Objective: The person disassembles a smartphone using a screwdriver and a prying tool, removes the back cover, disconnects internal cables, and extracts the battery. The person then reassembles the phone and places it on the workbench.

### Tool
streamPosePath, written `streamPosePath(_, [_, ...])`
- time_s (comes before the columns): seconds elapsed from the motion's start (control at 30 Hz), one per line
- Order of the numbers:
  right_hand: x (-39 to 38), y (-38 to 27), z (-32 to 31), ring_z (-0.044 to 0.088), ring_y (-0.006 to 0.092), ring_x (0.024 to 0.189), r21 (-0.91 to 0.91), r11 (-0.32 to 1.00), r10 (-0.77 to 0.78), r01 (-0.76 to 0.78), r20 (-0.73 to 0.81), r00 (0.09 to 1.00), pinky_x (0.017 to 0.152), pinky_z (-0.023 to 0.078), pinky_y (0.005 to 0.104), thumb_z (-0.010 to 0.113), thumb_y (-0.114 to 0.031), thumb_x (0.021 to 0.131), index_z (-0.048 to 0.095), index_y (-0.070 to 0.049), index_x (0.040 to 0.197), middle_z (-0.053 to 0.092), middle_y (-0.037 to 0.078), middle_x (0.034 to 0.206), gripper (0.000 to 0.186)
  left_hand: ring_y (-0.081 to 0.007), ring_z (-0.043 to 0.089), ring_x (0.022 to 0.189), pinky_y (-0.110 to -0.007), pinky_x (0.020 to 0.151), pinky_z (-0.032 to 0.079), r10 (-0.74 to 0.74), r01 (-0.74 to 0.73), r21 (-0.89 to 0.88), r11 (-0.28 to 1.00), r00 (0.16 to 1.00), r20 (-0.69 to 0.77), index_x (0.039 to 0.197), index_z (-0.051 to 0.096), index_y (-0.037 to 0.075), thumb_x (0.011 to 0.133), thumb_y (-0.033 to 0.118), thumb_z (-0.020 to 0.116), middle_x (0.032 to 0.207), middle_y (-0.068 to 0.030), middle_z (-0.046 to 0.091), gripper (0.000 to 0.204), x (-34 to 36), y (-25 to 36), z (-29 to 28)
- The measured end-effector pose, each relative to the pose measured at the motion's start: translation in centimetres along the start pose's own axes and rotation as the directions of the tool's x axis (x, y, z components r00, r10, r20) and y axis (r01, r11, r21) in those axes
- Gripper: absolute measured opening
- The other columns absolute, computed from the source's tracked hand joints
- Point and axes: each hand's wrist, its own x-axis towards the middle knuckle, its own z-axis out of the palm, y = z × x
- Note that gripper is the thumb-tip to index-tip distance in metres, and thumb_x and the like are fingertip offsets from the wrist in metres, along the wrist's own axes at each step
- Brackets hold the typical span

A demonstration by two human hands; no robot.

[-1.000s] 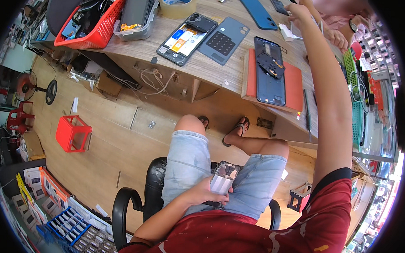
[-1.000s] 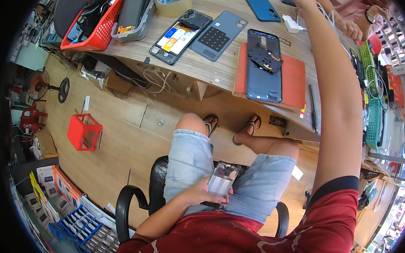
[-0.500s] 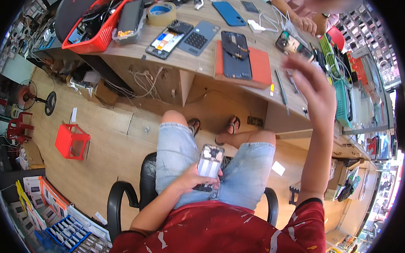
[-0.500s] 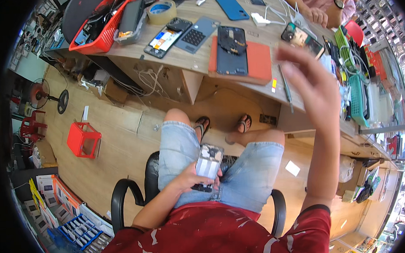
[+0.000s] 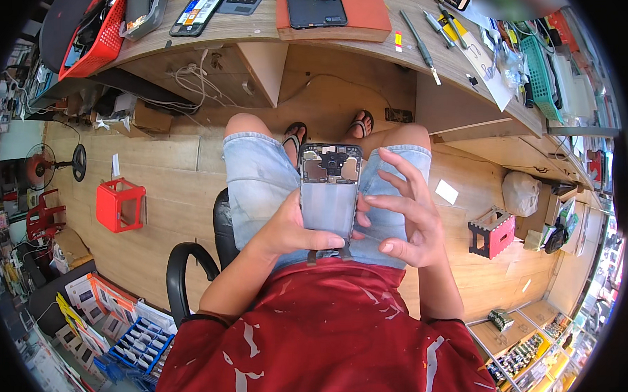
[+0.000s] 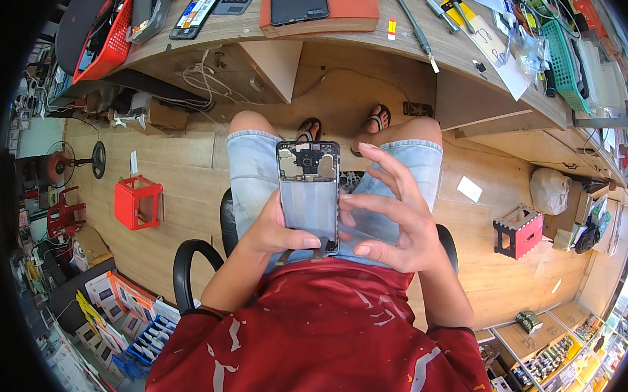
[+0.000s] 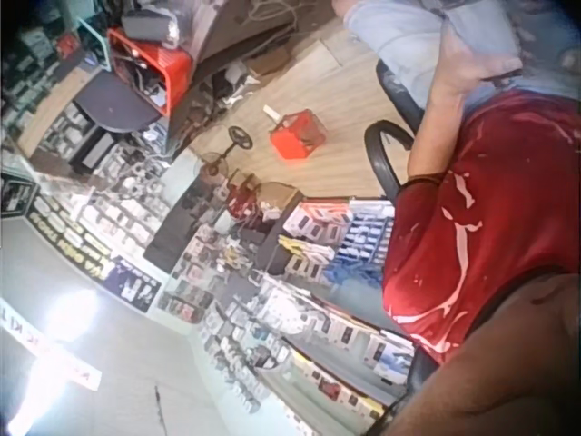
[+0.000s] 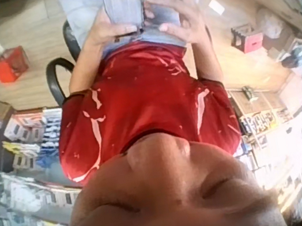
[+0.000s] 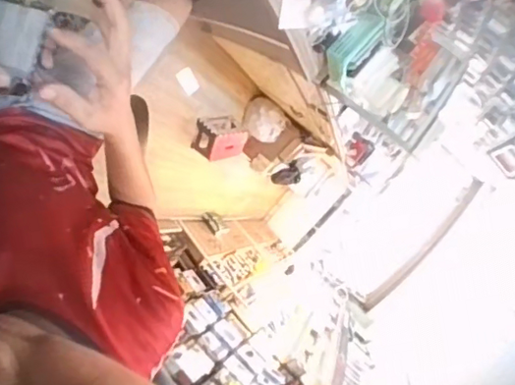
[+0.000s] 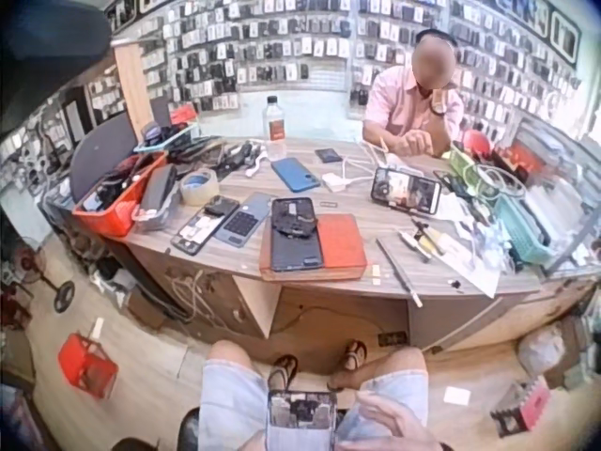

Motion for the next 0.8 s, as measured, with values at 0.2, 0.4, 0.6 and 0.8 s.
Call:
streamPosePath(0.2, [-0.6,0.9,2.4,0.057,0.0377,0.144,0.166,0.973,0.187,-0.158,-0.172,0.967,0.115,0.052,0.0533,0.090,-0.022,0.094,0.068,-0.001,0.128,0.049,0.022,0.161,0.046,-0.0338,0.075,0.122,-0.053,0.103,0.067,-0.018,0.010,-0.072,0.997,0.994,-0.111,0.153,0.053,-0.004,0.103,0.007,0.074,0.139,-0.0194,0.070,0.055,-0.5,-0.9,1.6])
streamPosePath(0.4, [0.7,-0.8,3.5,0.068,0.0211,0.122,0.499,0.752,0.529,-0.430,-0.070,0.845,0.093,0.063,0.0349,0.081,0.000,0.100,0.063,-0.001,0.126,0.055,0.014,0.149,0.031,-0.0336,0.078,0.119,-0.052,0.100,0.068,-0.019,0.035,0.053,0.998,0.963,-0.270,0.153,0.053,-0.004,0.109,0.014,0.071,0.136,-0.0202,0.072,0.051,-0.9,-1.2,1.7])
streamPosePath(0.6, [1.4,-0.2,3.5,0.068,0.0160,0.117,0.406,0.812,0.474,-0.420,-0.037,0.880,0.090,0.063,0.0306,0.079,0.002,0.100,0.063,-0.001,0.123,0.059,0.011,0.141,0.029,-0.0247,0.078,0.116,-0.043,0.098,0.067,0.048,0.010,0.198,0.980,0.957,-0.285,0.148,0.056,-0.004,0.106,0.011,0.076,0.133,-0.0135,0.075,0.049,-0.9,-0.6,1.7])
streamPosePath(0.8, [1.9,0.1,2.8,0.065,0.0128,0.121,0.389,0.738,0.562,-0.551,0.097,0.822,0.095,0.058,0.0315,0.082,0.000,0.095,0.066,-0.004,0.123,0.061,0.004,0.137,0.033,-0.0183,0.071,0.124,-0.039,0.106,0.059,0.078,0.004,0.341,0.940,0.971,-0.227,0.150,0.055,-0.001,0.104,0.008,0.078,0.137,-0.0112,0.073,0.052,-0.8,-0.3,0.8])
